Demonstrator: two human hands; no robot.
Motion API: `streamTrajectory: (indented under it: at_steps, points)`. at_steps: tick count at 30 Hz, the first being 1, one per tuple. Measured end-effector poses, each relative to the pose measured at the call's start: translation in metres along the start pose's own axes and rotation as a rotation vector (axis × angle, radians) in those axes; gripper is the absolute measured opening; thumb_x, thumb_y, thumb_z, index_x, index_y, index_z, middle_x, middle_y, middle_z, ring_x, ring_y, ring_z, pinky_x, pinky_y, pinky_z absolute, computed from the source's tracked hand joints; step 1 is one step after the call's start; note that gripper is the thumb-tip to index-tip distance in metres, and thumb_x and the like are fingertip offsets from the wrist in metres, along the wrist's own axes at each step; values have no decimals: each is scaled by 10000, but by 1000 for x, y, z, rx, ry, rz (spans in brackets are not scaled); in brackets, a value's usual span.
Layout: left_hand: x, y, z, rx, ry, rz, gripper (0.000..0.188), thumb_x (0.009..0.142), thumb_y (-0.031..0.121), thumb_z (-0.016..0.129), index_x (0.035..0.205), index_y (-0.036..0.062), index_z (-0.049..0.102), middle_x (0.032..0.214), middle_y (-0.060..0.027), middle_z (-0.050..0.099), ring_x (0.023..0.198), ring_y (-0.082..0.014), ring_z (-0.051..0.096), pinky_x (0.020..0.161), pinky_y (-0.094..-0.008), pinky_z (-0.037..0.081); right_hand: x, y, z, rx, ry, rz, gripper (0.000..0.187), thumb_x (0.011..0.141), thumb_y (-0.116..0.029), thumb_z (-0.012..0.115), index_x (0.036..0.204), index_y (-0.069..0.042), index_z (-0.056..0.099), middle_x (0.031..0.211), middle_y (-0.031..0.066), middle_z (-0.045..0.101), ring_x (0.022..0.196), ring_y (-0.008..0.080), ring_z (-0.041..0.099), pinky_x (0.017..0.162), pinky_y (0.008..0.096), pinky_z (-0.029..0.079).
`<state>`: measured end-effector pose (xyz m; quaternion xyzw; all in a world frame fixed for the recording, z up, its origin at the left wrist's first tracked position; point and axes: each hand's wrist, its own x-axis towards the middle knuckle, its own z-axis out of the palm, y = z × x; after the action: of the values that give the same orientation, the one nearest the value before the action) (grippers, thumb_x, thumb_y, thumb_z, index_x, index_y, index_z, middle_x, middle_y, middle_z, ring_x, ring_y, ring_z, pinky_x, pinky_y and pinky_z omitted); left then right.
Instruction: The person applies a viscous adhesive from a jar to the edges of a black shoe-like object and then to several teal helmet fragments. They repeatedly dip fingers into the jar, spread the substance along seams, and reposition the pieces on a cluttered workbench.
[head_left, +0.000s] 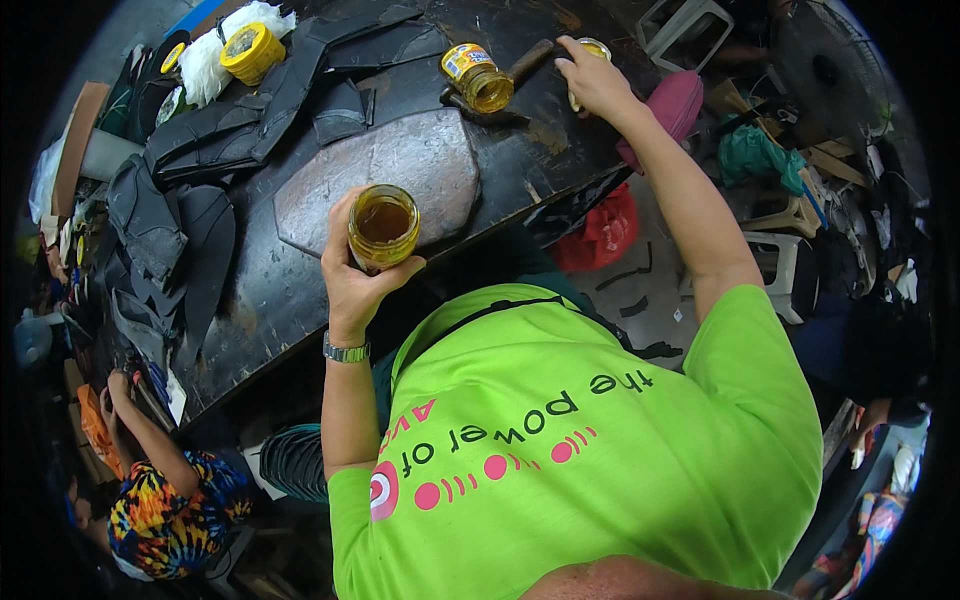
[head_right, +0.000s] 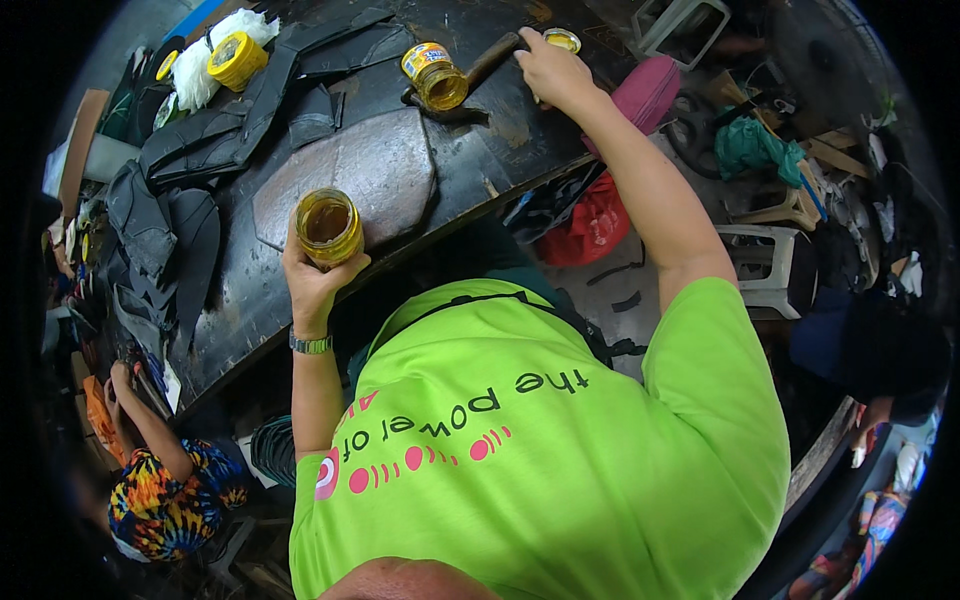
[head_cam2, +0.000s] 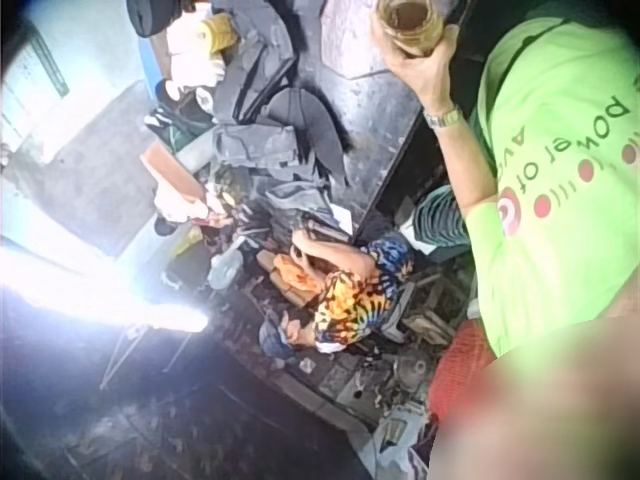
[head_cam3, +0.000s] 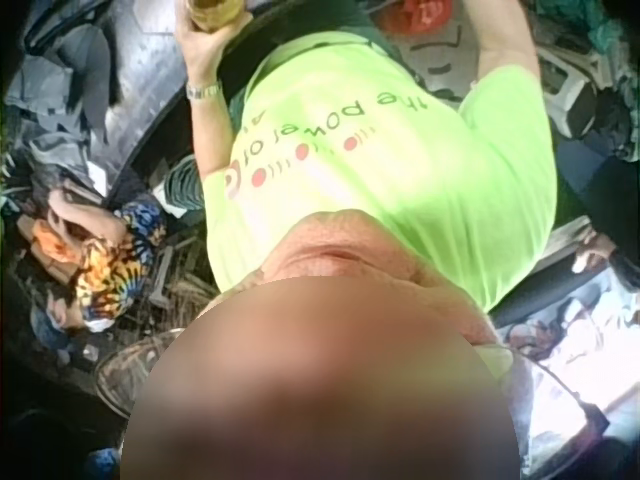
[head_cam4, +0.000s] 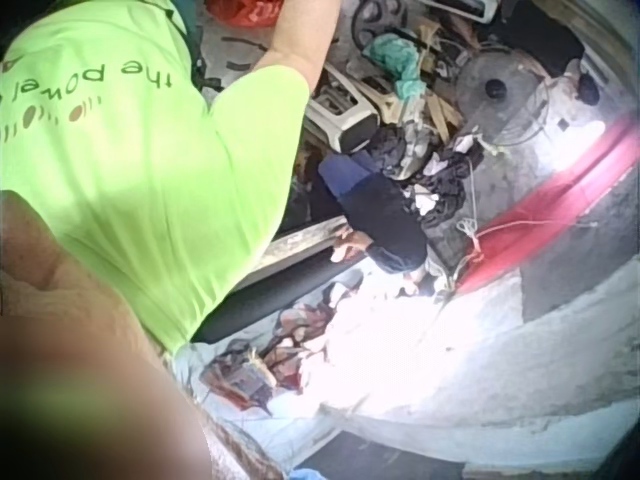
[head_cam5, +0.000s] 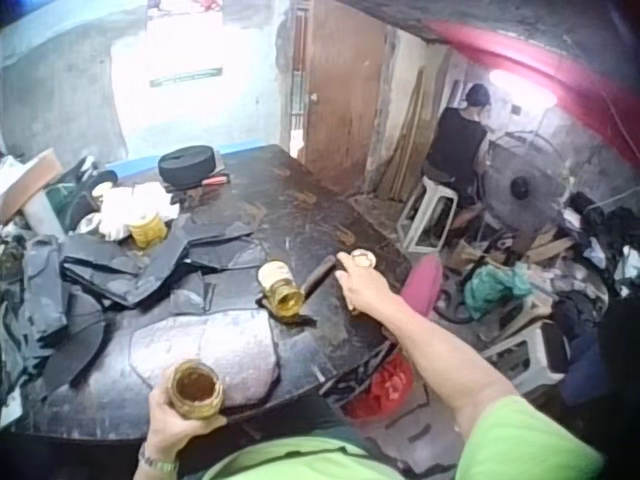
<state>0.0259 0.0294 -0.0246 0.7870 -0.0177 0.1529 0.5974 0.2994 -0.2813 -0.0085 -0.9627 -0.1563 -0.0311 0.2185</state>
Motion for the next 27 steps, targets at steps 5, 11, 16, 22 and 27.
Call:
streamTrajectory:
  at_steps: [5,11,16,22,27]
  points:
    - [-11,0,-5,-9,42,-9,846,600,97,925,1359,18,560,1284,-77,617,1176,-197,604,1045,-337,452,11,-30,-10,-365,-49,-130,626,941,-265,625,1511,-213,369,1261,200,625,1126,343,642,881,467,540]
    - [-14,2,-9,-3,65,-41,851,601,95,925,1365,14,559,1260,-75,635,1183,-191,602,1050,-330,446,21,-63,1,-227,105,-953,1000,732,88,699,1566,-281,288,1481,99,478,1381,286,455,1094,470,418]
    - [-2,15,-5,32,114,2,825,612,98,921,1349,14,558,1220,-68,642,1144,-184,610,1035,-331,451,23,-79,7,-134,-265,-940,1089,722,130,671,1605,-296,197,1493,62,474,1416,276,415,1186,499,299]
    - [32,32,-1,160,172,139,743,634,104,912,1291,40,572,1151,-55,655,1059,-174,632,979,-324,483,21,-87,-2,274,-273,-746,1094,762,-8,781,1603,-288,139,1323,148,617,1226,335,599,1087,431,484]
    - [79,39,-5,347,123,189,683,645,141,901,1256,61,606,1156,-100,688,1057,-225,673,961,-348,514,17,-82,9,501,-255,-658,1112,759,27,739,1616,-265,93,1332,150,605,1207,267,617,1136,380,441]
